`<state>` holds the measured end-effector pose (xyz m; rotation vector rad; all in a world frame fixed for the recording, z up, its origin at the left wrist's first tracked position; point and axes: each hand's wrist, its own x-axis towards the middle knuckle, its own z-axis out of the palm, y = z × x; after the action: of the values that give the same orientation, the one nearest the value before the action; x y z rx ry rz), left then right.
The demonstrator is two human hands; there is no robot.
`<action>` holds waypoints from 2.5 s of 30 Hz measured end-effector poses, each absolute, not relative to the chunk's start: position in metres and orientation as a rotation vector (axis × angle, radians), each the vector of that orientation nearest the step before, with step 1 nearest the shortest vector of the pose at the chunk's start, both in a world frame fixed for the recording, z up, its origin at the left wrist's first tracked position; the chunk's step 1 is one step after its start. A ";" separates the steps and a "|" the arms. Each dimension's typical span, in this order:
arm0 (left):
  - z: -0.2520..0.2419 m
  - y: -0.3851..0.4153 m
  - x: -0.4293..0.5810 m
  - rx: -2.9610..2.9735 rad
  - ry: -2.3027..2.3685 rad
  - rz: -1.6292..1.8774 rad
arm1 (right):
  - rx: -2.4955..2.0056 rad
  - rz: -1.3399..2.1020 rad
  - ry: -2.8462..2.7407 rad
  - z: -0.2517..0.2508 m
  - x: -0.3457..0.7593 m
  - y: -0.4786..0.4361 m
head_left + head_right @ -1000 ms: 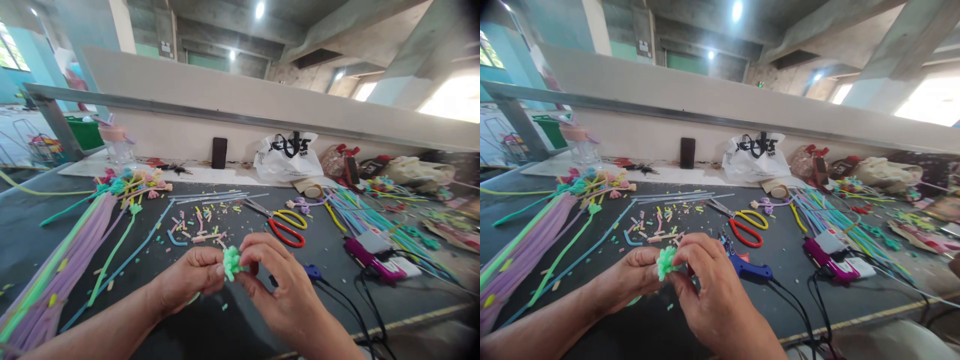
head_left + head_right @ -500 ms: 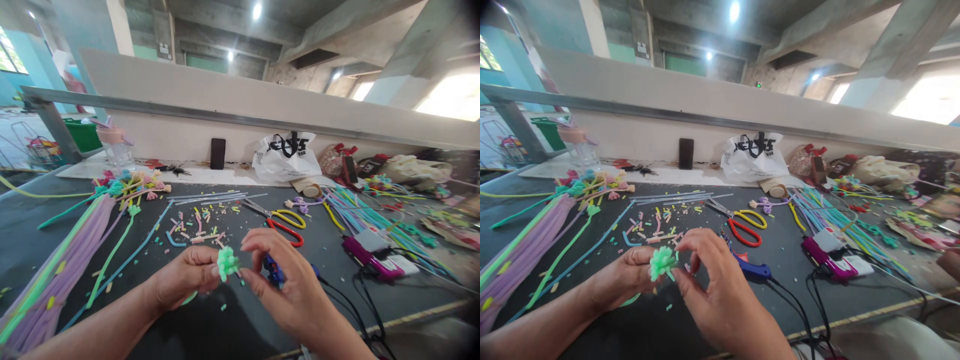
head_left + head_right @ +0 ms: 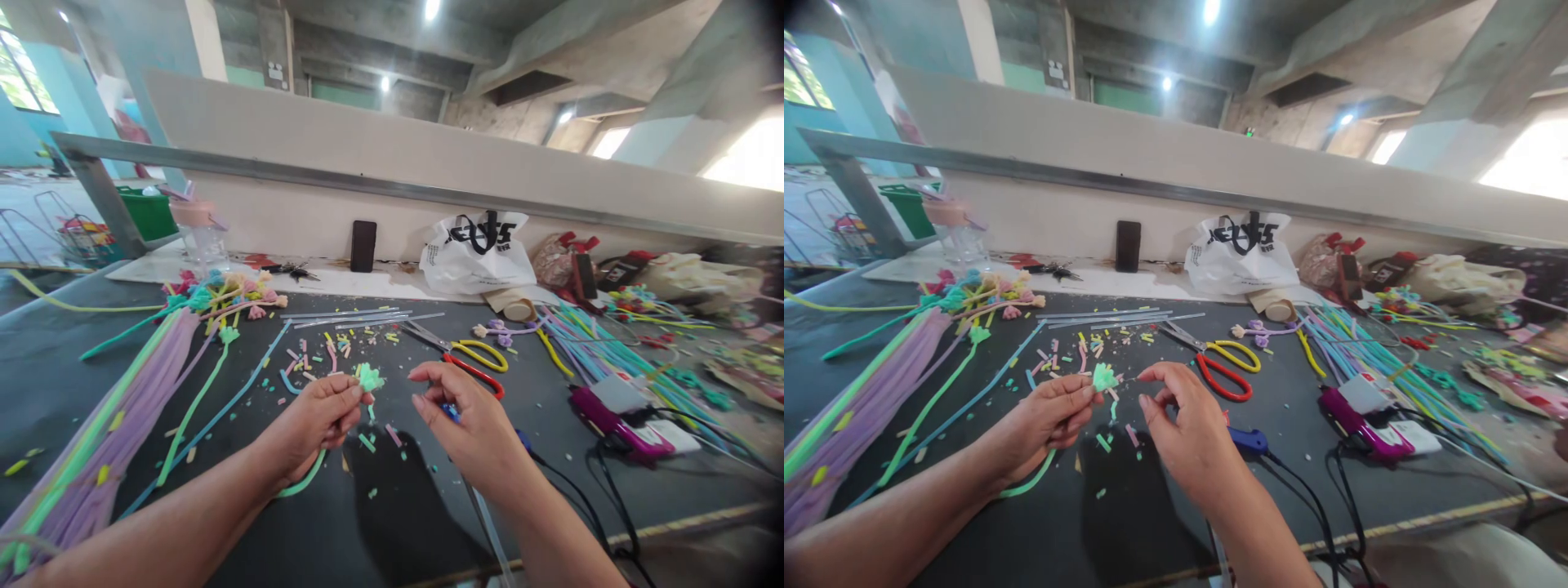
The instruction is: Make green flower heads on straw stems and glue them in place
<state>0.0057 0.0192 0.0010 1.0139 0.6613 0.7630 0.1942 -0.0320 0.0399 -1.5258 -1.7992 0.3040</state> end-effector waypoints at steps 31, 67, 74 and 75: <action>-0.002 0.011 0.006 1.347 0.596 0.458 | -1.200 0.244 -2.063 0.034 0.180 -0.036; 0.008 0.001 0.004 1.252 0.576 0.702 | -1.282 0.488 -1.856 0.058 0.187 -0.049; 0.004 0.017 0.000 0.652 0.337 0.676 | -1.357 0.471 -1.649 0.057 0.197 -0.040; 0.003 0.019 -0.001 0.628 0.329 0.689 | -1.358 0.475 -1.640 0.055 0.197 -0.039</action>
<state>-0.0010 0.0186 0.0029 0.6276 0.3293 0.6887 0.1973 -0.0389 0.0546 -1.3575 -1.6403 0.4747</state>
